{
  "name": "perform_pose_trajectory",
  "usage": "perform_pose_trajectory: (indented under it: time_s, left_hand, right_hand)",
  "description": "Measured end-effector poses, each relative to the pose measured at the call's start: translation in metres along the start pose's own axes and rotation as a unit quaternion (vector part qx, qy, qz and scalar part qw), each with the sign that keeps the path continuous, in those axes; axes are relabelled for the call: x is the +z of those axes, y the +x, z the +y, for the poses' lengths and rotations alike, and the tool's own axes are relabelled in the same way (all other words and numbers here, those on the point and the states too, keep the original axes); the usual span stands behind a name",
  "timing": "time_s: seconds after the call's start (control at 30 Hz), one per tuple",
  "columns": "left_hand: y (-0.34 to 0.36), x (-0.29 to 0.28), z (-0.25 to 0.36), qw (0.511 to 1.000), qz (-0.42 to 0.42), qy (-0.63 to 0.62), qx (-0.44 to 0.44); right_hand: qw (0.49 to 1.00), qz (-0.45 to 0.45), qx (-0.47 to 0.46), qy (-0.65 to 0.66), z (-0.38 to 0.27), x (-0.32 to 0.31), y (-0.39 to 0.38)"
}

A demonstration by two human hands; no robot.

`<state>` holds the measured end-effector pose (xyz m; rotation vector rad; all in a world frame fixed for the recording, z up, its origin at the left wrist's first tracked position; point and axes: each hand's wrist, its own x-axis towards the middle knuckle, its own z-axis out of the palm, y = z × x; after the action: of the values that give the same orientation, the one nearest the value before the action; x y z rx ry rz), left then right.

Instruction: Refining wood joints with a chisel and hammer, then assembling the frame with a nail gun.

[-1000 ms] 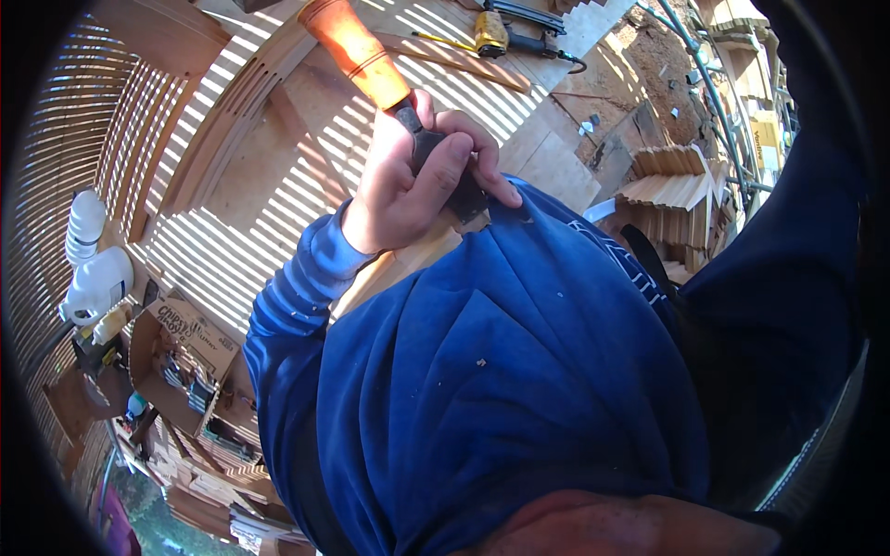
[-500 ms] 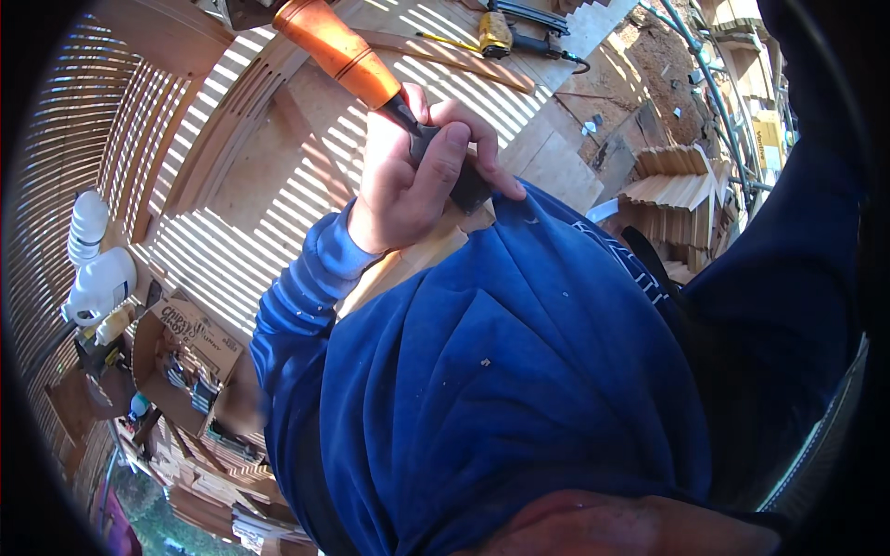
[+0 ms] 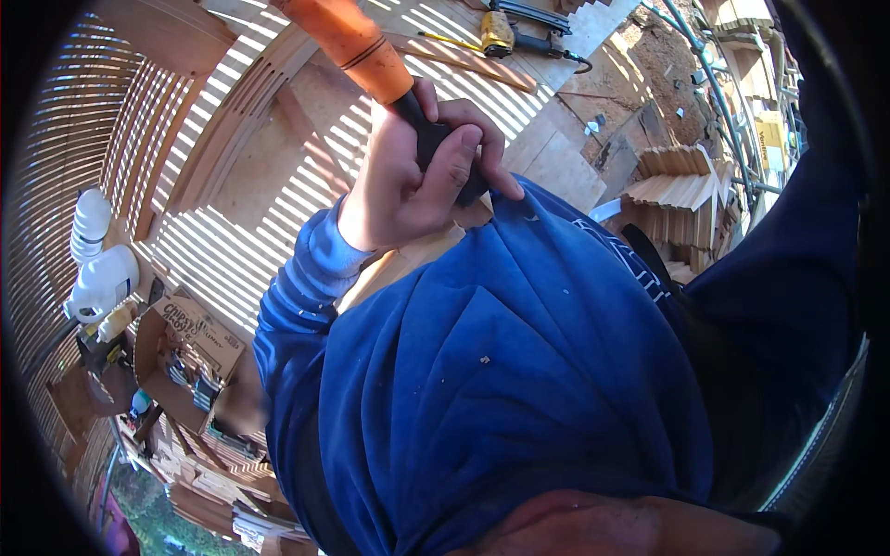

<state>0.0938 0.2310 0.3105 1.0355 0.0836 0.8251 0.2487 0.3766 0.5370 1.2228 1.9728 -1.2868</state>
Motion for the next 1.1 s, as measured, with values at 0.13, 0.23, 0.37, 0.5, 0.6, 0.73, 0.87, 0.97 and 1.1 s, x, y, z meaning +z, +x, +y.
perform_pose_trajectory:
  time_s: [0.13, 0.23, 0.37, 0.5, 0.6, 0.73, 0.87, 0.97, 1.1]
  left_hand:
    - [-0.003, -0.001, 0.001, 1.0, 0.0, 0.013, -0.02]
    - [-0.005, 0.003, -0.004, 0.999, 0.028, -0.011, -0.032]
    - [-0.007, 0.0, -0.003, 0.997, 0.012, -0.025, -0.073]
    - [-0.003, 0.002, -0.01, 0.998, 0.008, -0.067, -0.007]
    - [-0.002, 0.004, -0.01, 0.998, 0.024, -0.059, -0.011]
    - [-0.004, 0.0, -0.016, 0.995, 0.005, -0.097, -0.009]
    - [-0.009, 0.007, -0.016, 0.996, 0.03, -0.085, -0.014]
    - [-0.005, 0.003, -0.015, 0.999, -0.001, -0.051, -0.019]
    - [-0.007, -0.003, -0.016, 0.999, -0.018, -0.041, -0.013]
  right_hand:
    - [0.999, 0.028, 0.001, -0.035, -0.006, 0.006, -0.006]
    - [0.996, 0.056, 0.01, -0.062, -0.008, 0.008, -0.015]
    - [0.991, 0.089, 0.022, -0.094, -0.012, 0.012, -0.023]
    - [0.985, 0.118, 0.028, -0.126, -0.013, 0.015, -0.028]
    - [0.98, 0.129, 0.03, -0.146, -0.014, 0.02, -0.026]
    - [0.974, 0.143, 0.032, -0.173, -0.016, 0.027, -0.023]
    - [0.966, 0.158, 0.036, -0.204, -0.018, 0.033, -0.021]
    - [0.959, 0.168, 0.039, -0.227, -0.018, 0.037, -0.02]
    - [0.951, 0.176, 0.038, -0.253, -0.016, 0.041, -0.014]
